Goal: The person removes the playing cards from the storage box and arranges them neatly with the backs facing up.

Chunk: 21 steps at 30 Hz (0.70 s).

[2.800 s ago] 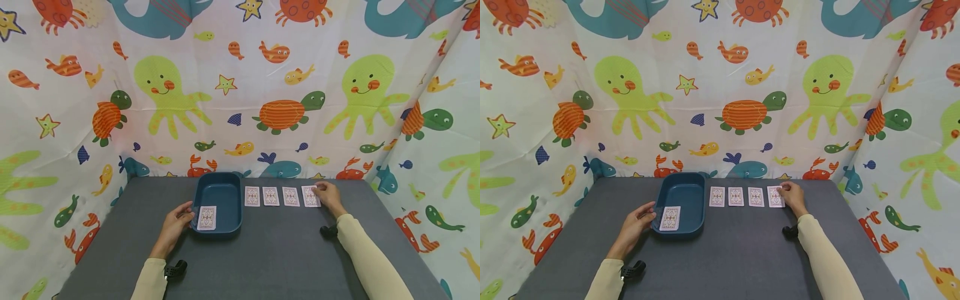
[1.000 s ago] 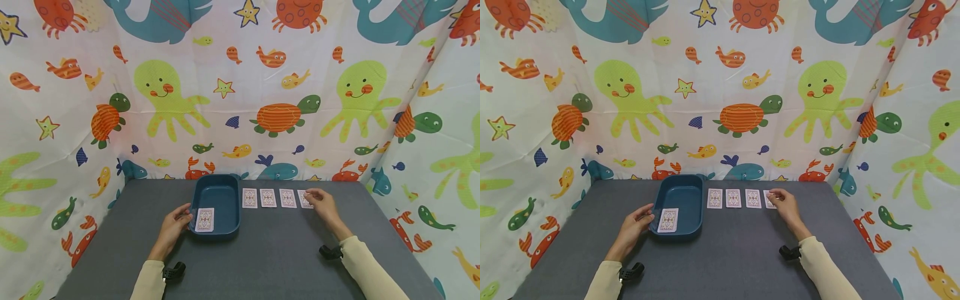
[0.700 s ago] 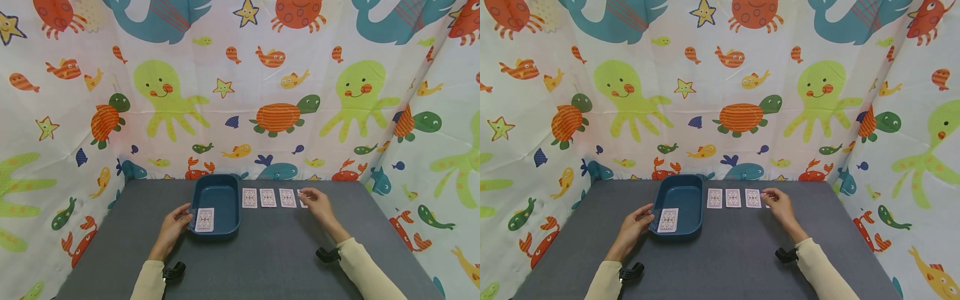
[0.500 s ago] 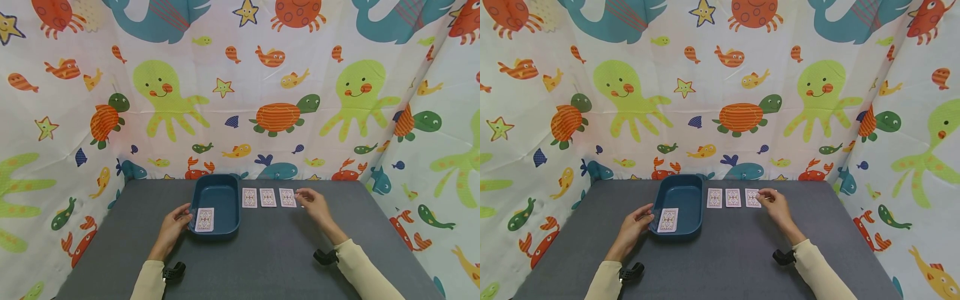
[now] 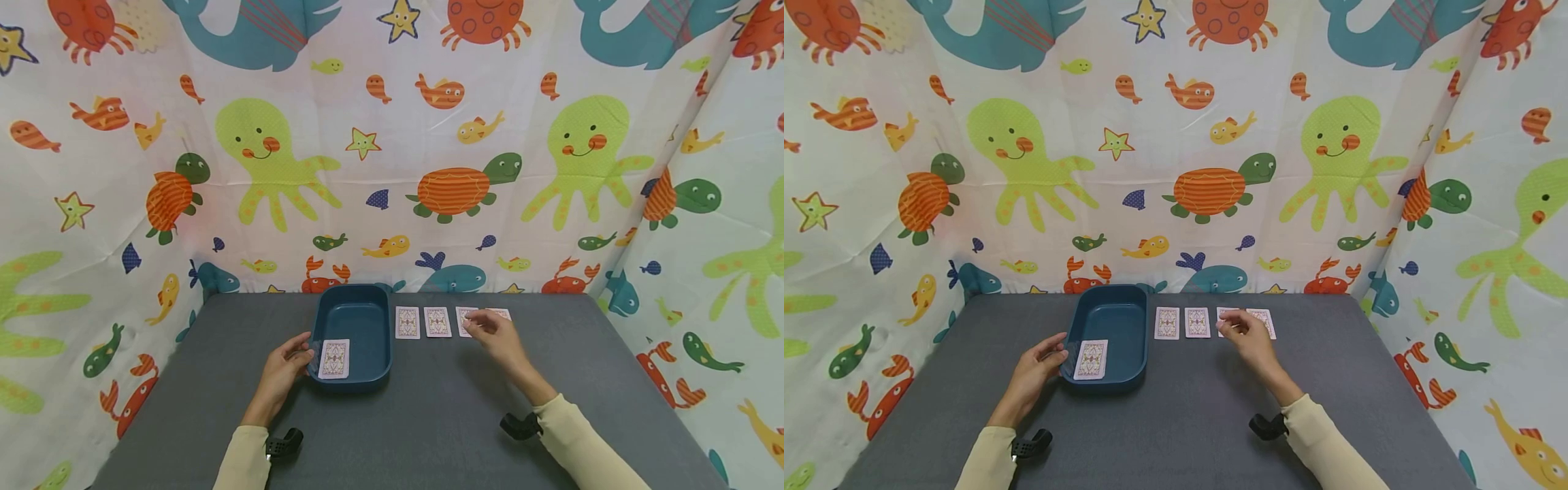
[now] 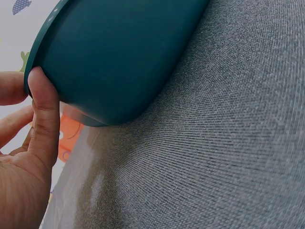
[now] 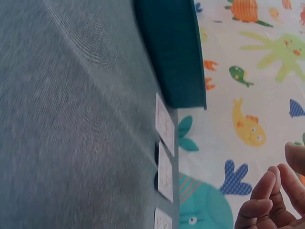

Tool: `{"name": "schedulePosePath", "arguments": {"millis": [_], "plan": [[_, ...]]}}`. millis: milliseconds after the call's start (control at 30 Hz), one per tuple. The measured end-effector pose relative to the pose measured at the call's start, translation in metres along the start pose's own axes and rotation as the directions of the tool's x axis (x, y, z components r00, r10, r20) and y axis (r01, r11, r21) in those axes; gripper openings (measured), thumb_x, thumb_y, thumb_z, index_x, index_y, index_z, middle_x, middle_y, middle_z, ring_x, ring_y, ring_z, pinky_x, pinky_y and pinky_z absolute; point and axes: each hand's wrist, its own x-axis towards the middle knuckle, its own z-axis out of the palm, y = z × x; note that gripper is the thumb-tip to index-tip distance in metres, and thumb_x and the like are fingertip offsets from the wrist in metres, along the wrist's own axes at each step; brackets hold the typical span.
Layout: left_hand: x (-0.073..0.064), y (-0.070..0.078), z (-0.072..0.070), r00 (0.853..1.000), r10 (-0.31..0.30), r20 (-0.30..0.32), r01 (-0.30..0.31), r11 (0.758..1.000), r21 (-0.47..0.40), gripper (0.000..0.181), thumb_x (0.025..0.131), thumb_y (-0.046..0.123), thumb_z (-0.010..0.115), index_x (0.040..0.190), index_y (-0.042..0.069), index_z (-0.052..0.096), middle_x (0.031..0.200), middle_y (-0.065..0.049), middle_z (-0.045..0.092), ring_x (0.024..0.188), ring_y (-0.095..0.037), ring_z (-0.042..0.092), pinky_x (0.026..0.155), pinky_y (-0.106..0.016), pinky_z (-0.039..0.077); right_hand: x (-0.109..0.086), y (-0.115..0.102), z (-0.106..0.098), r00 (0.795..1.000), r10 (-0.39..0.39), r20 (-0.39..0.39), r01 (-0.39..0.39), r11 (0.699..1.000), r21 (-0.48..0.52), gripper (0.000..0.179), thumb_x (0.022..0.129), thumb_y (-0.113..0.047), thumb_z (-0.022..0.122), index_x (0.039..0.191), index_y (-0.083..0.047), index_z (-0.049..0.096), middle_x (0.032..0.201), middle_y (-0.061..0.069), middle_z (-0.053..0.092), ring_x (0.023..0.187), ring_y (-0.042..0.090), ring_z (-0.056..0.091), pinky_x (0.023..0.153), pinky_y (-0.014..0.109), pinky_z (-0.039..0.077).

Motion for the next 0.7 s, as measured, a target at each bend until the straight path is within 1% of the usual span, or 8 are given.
{"name": "schedulePosePath", "arguments": {"millis": [100,200,267,367,500,700], "plan": [[0.000,-0.001,-0.001,1.000,-0.001,0.000,0.001,1.000,0.000,0.047,0.097,0.013,0.060,0.143,0.014,0.050,0.129,-0.013,0.048,0.102,-0.020,0.056,0.074,-0.028,0.053,-0.006,-0.017,0.005,0.999,-0.021,0.029,0.020,0.999,0.038,0.027,0.091,-0.013,0.070,0.112,0.004,0.067,0.095,0.014,0.065,0.076,0.007,0.059,0.066,0.020,0.047],[0.000,0.000,-0.001,1.000,0.000,0.004,0.000,1.000,0.000,0.047,0.097,0.013,0.059,0.143,0.014,0.049,0.129,-0.013,0.048,0.104,-0.021,0.055,0.074,-0.028,0.052,-0.012,-0.035,0.010,0.997,-0.051,0.058,0.049,0.998,0.039,0.025,0.091,-0.009,0.069,0.111,0.006,0.066,0.099,0.022,0.065,0.081,0.015,0.060,0.067,0.020,0.047],[-0.001,0.001,-0.001,1.000,-0.002,0.003,0.002,1.000,-0.005,0.047,0.097,0.013,0.060,0.142,0.014,0.050,0.129,-0.013,0.048,0.104,-0.022,0.055,0.074,-0.028,0.053,-0.015,-0.044,0.013,0.995,-0.067,0.074,0.065,0.998,0.020,0.023,0.091,-0.008,0.068,0.110,0.005,0.066,0.100,0.023,0.065,0.083,0.019,0.060,0.068,0.020,0.047],[-0.001,0.001,-0.001,1.000,-0.003,0.004,0.003,1.000,-0.004,0.047,0.097,0.013,0.060,0.142,0.015,0.050,0.129,-0.013,0.048,0.105,-0.024,0.055,0.074,-0.028,0.052,-0.017,-0.050,0.019,0.993,-0.073,0.090,0.073,0.997,0.013,0.022,0.092,-0.008,0.066,0.110,0.005,0.066,0.099,0.023,0.065,0.083,0.020,0.060,0.067,0.019,0.046],[-0.001,0.001,-0.001,1.000,-0.005,0.005,0.005,1.000,0.005,0.046,0.097,0.014,0.059,0.142,0.015,0.050,0.129,-0.012,0.048,0.106,-0.024,0.055,0.075,-0.027,0.052,-0.018,-0.053,0.028,0.991,-0.078,0.106,0.075,0.996,0.039,0.022,0.092,-0.007,0.066,0.110,0.006,0.066,0.096,0.023,0.063,0.080,0.016,0.058,0.066,0.018,0.046],[-0.001,0.001,-0.001,1.000,-0.003,0.007,0.003,1.000,0.000,0.046,0.097,0.014,0.059,0.143,0.015,0.050,0.129,-0.013,0.048,0.106,-0.024,0.055,0.075,-0.027,0.052,-0.020,-0.062,0.041,0.986,-0.088,0.138,0.079,0.994,0.075,0.024,0.092,-0.007,0.067,0.111,0.007,0.066,0.095,0.021,0.062,0.078,0.016,0.055,0.066,0.018,0.045]]}}
